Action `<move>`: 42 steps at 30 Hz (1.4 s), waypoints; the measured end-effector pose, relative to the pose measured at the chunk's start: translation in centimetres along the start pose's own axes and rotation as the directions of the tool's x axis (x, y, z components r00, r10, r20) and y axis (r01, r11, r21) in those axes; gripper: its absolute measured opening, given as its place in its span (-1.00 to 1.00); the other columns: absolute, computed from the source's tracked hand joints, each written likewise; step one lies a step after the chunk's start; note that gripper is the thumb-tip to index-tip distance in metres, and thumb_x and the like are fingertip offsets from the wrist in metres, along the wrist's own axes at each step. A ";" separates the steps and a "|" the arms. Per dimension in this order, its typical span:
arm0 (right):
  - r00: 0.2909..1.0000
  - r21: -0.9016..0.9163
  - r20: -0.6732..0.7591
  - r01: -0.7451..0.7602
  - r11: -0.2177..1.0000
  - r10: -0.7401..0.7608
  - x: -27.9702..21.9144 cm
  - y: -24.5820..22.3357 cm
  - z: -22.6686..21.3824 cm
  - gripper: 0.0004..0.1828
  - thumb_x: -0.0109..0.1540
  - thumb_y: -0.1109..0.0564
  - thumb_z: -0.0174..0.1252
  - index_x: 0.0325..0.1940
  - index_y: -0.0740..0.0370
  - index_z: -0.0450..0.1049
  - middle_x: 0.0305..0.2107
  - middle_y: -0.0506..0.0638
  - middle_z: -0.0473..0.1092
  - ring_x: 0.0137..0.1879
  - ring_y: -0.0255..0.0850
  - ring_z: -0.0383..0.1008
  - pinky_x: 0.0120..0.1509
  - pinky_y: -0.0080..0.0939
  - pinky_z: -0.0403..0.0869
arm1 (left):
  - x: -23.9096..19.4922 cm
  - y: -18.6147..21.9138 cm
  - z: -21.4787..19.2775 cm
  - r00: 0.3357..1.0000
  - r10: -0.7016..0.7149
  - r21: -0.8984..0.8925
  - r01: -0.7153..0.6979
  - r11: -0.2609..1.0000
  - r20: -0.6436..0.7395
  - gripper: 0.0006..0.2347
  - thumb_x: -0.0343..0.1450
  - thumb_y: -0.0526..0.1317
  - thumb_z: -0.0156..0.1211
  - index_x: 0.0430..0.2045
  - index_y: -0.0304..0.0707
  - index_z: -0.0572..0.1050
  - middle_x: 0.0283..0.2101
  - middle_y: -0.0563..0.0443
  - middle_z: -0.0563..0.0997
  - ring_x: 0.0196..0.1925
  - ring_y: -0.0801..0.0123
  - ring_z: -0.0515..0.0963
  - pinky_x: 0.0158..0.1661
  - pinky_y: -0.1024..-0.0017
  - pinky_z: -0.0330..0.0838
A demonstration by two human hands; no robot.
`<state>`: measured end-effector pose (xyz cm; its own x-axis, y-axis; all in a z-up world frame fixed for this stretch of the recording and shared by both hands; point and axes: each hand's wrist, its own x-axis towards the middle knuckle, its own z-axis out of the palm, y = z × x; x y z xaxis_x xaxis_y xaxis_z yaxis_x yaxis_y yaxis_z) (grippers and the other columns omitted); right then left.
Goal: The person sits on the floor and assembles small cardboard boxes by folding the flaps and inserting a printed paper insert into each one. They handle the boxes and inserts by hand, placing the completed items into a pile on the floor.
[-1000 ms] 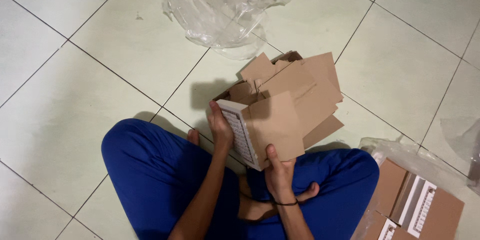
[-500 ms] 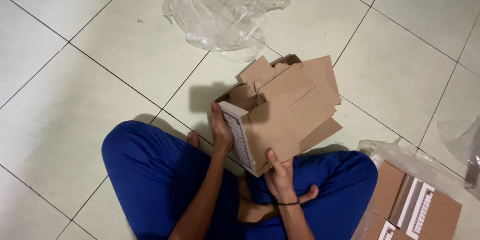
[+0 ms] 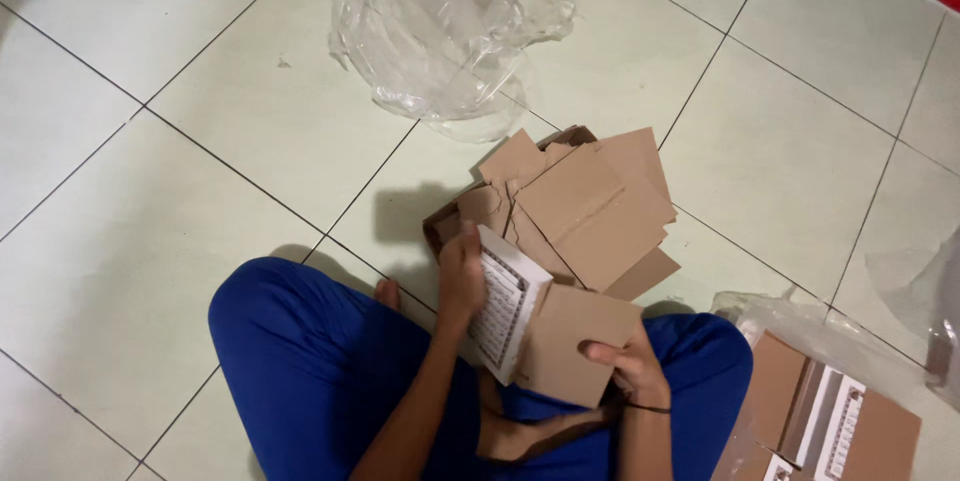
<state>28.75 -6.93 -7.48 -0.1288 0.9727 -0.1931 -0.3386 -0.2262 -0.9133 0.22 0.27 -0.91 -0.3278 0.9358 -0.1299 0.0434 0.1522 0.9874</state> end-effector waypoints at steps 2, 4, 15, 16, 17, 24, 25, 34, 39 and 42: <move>0.992 -0.058 -0.066 -0.107 0.993 0.103 -0.1 -0.9 2.2 -0.17 -0.16 0.22 0.50 0.18 0.39 0.40 -0.07 0.19 0.54 -0.03 -0.05 0.55 0.04 -0.05 0.52 | -0.1 -0.2 0.3 1.000 0.000 0.061 0.001 0.998 -0.011 -0.57 0.59 0.05 -0.28 -0.74 -0.04 0.12 -0.63 0.18 0.28 -0.53 0.44 0.28 -0.41 0.25 0.10; 0.983 0.051 -0.115 -0.135 0.990 0.140 0.1 -1.8 4.1 -0.20 -0.15 0.24 0.43 0.18 0.38 0.39 -0.14 0.21 0.53 -0.12 0.02 0.55 -0.08 0.03 0.53 | 0.3 -0.8 0.3 0.999 -0.028 0.049 0.030 0.998 -0.038 -0.56 0.59 0.05 -0.26 -0.75 -0.05 0.15 -0.65 0.17 0.31 -0.55 0.43 0.29 -0.44 0.24 0.09; 0.928 0.198 -0.254 -0.227 0.954 0.274 -0.6 -4.2 8.2 -0.23 0.01 0.29 0.20 0.34 0.40 0.30 0.01 0.27 0.44 0.04 0.15 0.46 0.11 0.16 0.44 | 0.3 0.7 -0.4 0.977 -0.213 -0.017 0.213 0.977 0.003 -0.51 0.57 0.13 -0.28 -0.80 -0.02 0.25 -0.67 0.15 0.41 -0.58 0.45 0.36 -0.45 0.27 0.14; 0.940 0.234 -0.234 -0.192 0.953 0.247 -0.7 -3.2 7.7 -0.22 0.00 0.29 0.21 0.34 0.36 0.30 0.01 0.26 0.45 0.02 0.13 0.48 0.10 0.12 0.45 | 0.4 0.3 -0.3 0.973 -0.226 -0.050 0.229 0.972 0.051 -0.51 0.57 0.13 -0.27 -0.80 -0.01 0.28 -0.67 0.17 0.41 -0.59 0.46 0.36 -0.45 0.31 0.15; 0.952 0.272 -0.216 -0.156 0.950 0.218 -0.8 -2.2 7.2 -0.21 -0.02 0.30 0.22 0.34 0.32 0.30 0.01 0.24 0.46 0.00 0.11 0.50 0.10 0.07 0.45 | 0.5 -0.1 -0.3 0.966 -0.237 -0.081 0.245 0.966 0.101 -0.51 0.57 0.13 -0.26 -0.79 0.00 0.31 -0.67 0.19 0.41 -0.60 0.47 0.35 -0.44 0.35 0.16; 0.934 0.370 -0.157 -0.246 0.896 0.321 -1.5 -1.2 8.3 -0.15 0.00 0.29 0.14 0.43 0.35 0.22 0.13 0.33 0.39 0.15 0.24 0.42 0.27 0.22 0.37 | 0.8 -2.7 -0.2 0.959 -0.148 -0.155 0.189 0.970 0.243 -0.72 0.58 0.10 -0.29 -0.43 0.06 0.24 -0.20 0.12 0.37 -0.08 0.43 0.35 0.09 0.39 0.14; 0.942 0.386 -0.120 -0.247 0.889 0.314 -1.6 -0.1 7.6 -0.15 0.00 0.27 0.18 0.41 0.37 0.23 0.11 0.35 0.40 0.12 0.26 0.44 0.23 0.22 0.40 | 1.0 -2.8 -0.1 0.956 -0.145 -0.161 0.190 0.969 0.254 -0.69 0.58 0.12 -0.31 -0.37 0.03 0.31 -0.13 0.11 0.41 -0.03 0.44 0.37 0.13 0.39 0.15; 0.980 0.485 0.105 -0.200 0.851 0.170 -2.5 4.1 6.0 -0.32 0.10 0.24 0.28 0.29 0.49 0.30 0.00 0.40 0.48 0.00 0.29 0.55 0.06 0.26 0.55 | 0.6 -2.9 -0.6 0.917 -0.176 -0.171 0.249 0.953 0.358 -0.68 0.54 0.15 -0.31 -0.04 -0.01 0.19 0.09 0.13 0.27 0.13 0.50 0.20 0.23 0.39 0.00; 0.989 0.536 0.006 -0.129 0.834 0.149 -2.8 4.6 6.9 -0.24 0.03 0.24 0.22 0.33 0.51 0.27 -0.08 0.48 0.48 -0.10 0.34 0.57 0.01 0.31 0.54 | 0.7 -8.9 0.4 0.920 -0.212 -0.080 0.251 0.965 0.330 -0.40 0.53 0.10 -0.38 0.44 -0.28 -0.01 0.55 -0.11 -0.03 0.59 0.26 -0.06 0.48 0.30 -0.29; 0.982 0.511 0.025 -0.172 0.842 0.186 -2.6 4.7 6.9 -0.26 -0.05 0.26 0.18 0.24 0.46 0.34 -0.09 0.43 0.50 -0.12 0.32 0.57 -0.01 0.28 0.53 | 0.3 -8.1 0.2 0.893 0.302 0.099 -0.352 0.931 0.334 -0.54 0.61 -0.32 -0.27 0.47 -0.25 -0.10 0.56 -0.21 -0.17 0.60 0.12 -0.13 0.51 0.22 -0.34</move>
<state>21.06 -10.85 -8.82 -0.2127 0.9122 -0.3503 -0.7395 -0.3846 -0.5525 -0.02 -0.63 -8.95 0.0357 0.9877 0.1520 0.2491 -0.1561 0.9558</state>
